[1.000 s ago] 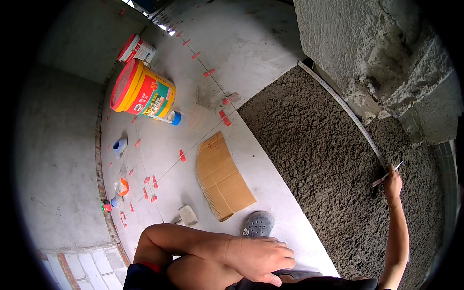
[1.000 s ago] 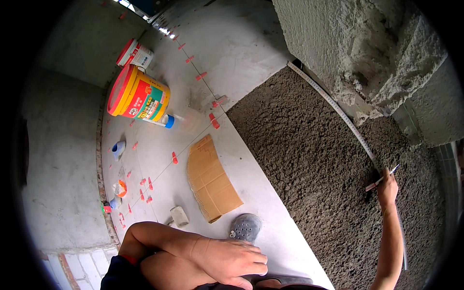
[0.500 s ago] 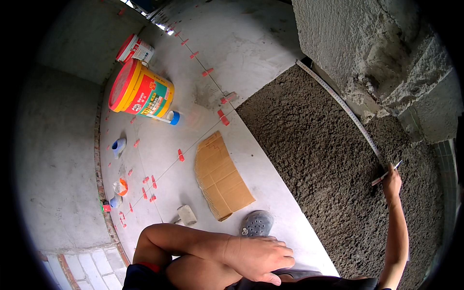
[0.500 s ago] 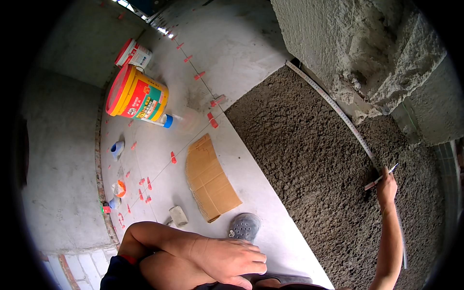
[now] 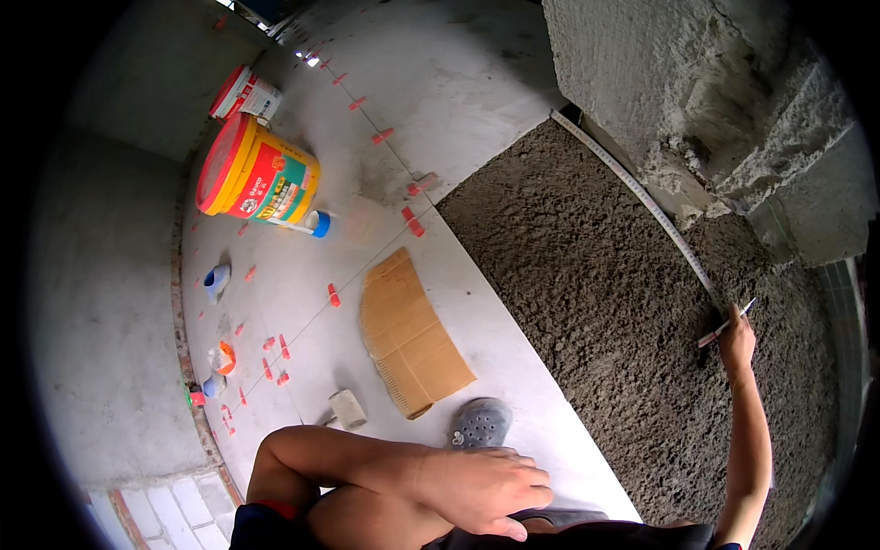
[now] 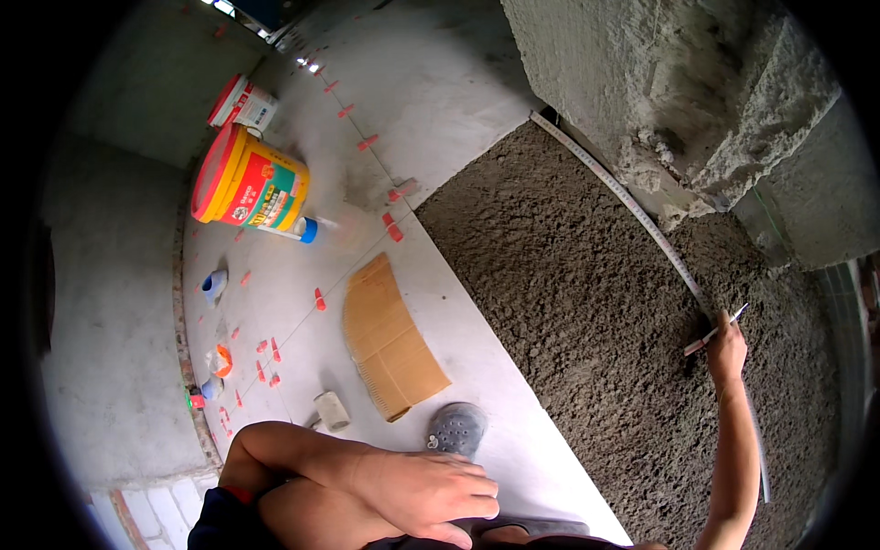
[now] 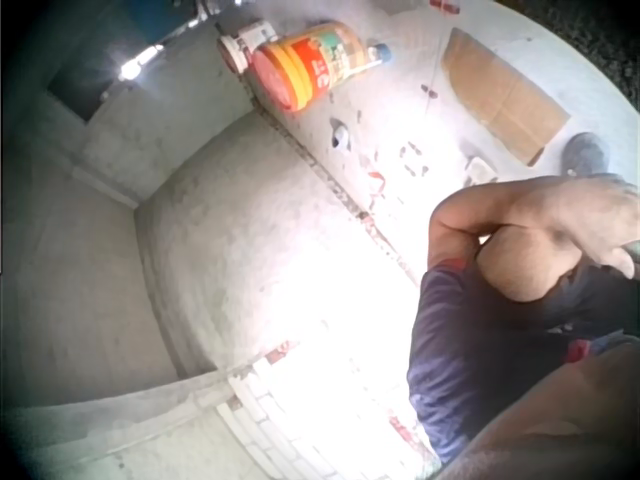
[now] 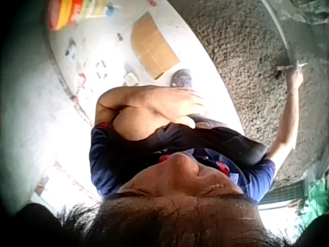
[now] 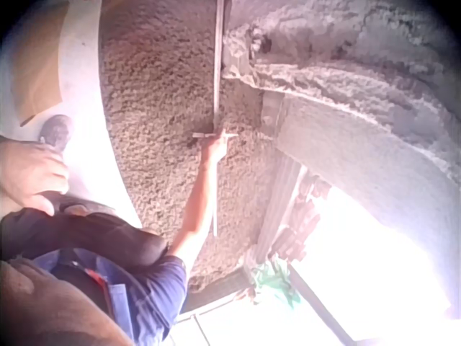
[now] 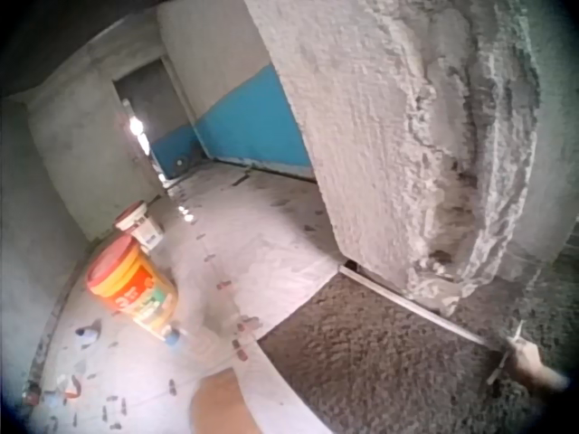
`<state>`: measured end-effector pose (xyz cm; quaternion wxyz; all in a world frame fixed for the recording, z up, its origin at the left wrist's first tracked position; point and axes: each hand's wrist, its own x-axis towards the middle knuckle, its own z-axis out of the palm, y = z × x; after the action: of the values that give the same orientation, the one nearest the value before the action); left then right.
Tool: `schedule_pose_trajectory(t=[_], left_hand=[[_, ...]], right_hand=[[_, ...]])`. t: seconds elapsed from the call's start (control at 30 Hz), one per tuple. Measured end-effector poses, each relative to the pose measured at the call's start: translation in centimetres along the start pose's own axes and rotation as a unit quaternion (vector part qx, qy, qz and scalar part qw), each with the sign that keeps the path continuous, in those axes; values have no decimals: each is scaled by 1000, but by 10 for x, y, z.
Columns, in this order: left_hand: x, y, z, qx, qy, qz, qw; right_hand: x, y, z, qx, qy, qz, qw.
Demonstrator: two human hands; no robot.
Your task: The person uses a measuring tape to measure dimensions of a floor area near a wall and a column, then marks measurements on a piece of cardboard with a pen.
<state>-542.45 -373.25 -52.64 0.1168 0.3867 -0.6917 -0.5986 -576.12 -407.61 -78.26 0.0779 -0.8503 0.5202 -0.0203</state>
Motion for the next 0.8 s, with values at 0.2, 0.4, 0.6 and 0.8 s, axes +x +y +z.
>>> schedule_pose_trajectory(t=[0.2, 0.4, 0.6, 0.8], left_hand=[[-8, 8, -10, -1, 23, 18, 1000], [9, 17, -42, -12, -48, 29, 998], [0, 17, -26, -2, 4, -5, 1000], [3, 15, -20, 30, 22, 14, 999]], right_hand=[[0, -4, 4, 8, 32, -23, 999], [-7, 5, -9, 34, 43, 1, 998], [2, -8, -3, 21, 13, -8, 1000], [-1, -9, -12, 19, 5, -3, 1000]])
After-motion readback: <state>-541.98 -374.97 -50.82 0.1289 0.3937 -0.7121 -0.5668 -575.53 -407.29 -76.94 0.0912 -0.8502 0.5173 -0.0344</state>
